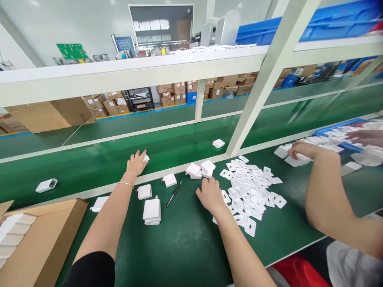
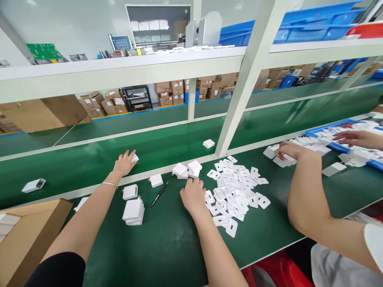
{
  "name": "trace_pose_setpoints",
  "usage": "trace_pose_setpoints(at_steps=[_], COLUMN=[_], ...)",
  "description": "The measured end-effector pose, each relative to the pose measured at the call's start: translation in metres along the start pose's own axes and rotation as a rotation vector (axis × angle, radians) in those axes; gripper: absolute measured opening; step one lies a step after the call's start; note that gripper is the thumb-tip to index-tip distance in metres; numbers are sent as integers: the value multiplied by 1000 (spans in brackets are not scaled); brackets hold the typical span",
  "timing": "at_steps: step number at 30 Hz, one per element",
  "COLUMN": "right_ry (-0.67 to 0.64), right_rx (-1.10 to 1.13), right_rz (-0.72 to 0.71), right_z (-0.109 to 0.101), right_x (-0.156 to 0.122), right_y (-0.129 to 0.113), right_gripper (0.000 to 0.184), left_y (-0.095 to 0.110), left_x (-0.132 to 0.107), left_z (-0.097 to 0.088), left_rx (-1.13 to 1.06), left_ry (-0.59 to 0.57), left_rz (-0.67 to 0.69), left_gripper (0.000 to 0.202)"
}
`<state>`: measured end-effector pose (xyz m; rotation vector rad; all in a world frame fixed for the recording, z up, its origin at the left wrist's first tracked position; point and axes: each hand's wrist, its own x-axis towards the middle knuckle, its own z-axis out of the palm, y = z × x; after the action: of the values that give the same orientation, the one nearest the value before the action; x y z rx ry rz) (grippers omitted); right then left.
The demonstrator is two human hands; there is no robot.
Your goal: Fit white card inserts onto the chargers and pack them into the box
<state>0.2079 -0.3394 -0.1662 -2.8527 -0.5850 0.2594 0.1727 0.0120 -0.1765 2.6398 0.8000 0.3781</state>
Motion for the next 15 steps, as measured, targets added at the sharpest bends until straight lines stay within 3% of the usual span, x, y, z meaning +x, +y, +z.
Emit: trace_pose_setpoints(at_steps=[4,7,9,12,15], right_ry=[-91,-149,-127,-73,-123], right_rx=[-36,-74,-96,-126,-126], right_rz=[-150,-263,-302,-267,-237], right_z=[9,15,15,10,5], right_x=[-13,-24,-27,-28,-24], right_y=[-20,-33,-35,-30,-23], right_gripper=[27,39,40,36,34], left_y=[2,7,11,19,27], left_x=[9,10,5,-20,-68], left_z=[8,7,4,-6,-23], left_rx=[-75,-194,-312,-505,-734], left_ry=[-88,-83,-54,-17,-7], left_rz=[76,106,111,90,96], left_gripper=[46,42,50,54,49])
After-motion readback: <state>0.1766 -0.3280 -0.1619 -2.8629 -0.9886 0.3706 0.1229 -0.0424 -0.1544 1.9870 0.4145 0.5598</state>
